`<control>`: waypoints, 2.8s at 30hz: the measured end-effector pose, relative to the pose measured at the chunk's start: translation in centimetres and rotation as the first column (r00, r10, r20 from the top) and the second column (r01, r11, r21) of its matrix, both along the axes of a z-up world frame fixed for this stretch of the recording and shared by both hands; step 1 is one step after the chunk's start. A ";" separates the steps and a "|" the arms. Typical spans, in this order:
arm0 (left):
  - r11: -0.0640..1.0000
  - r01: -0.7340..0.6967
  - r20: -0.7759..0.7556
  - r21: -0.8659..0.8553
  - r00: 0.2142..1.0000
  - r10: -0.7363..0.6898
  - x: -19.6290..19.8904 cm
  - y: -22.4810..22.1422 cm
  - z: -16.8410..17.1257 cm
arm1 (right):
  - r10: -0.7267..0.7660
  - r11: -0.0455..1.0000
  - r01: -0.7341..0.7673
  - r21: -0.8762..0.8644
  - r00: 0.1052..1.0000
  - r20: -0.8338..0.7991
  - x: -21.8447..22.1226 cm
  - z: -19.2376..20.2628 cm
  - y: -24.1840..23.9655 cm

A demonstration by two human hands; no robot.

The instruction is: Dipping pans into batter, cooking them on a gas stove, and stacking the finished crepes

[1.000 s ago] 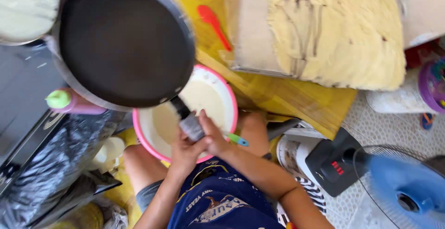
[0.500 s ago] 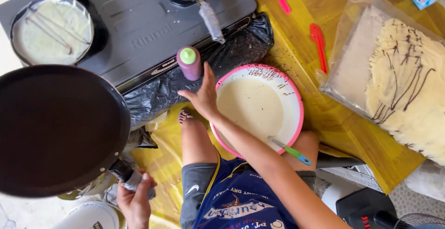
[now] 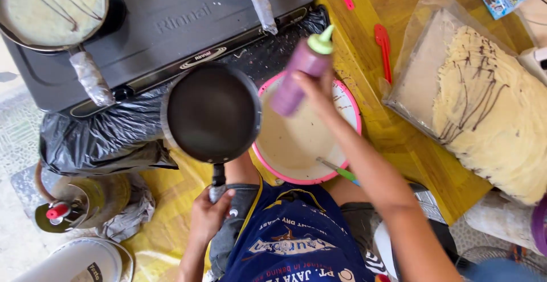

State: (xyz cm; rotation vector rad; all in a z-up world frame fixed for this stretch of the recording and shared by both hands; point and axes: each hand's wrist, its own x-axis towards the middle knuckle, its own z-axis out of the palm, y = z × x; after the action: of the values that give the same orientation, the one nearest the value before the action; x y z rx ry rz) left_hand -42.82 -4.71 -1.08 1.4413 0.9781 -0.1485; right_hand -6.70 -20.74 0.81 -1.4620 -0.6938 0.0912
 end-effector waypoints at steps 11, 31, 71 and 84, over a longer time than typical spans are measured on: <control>0.806 0.524 0.104 -0.273 0.850 -0.517 7.6 -10.0 -4.6 | 0.123 -0.423 -0.130 -0.897 0.972 -0.199 -7.3 6.6 -16.0; 0.751 0.468 0.235 -0.467 0.884 -0.404 8.5 -11.0 -5.0 | -0.080 -0.436 -0.173 -0.883 0.985 -0.153 -8.9 12.5 -17.0; 0.941 -0.224 0.425 0.255 0.900 0.099 -1.4 1.3 1.9 | 0.122 0.491 0.023 -0.871 0.988 0.095 -5.9 -8.0 2.5; 0.741 0.491 -0.107 0.458 0.858 -0.502 5.2 -2.4 -7.1 | 0.414 -0.274 0.475 -0.836 0.843 0.343 -10.9 -15.2 -28.9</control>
State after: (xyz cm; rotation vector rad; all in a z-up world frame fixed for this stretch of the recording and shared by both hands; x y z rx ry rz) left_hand -37.63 -7.07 -8.18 2.1433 0.5986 -0.2999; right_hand -17.61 -49.67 -14.38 -3.4286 -1.1438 0.2514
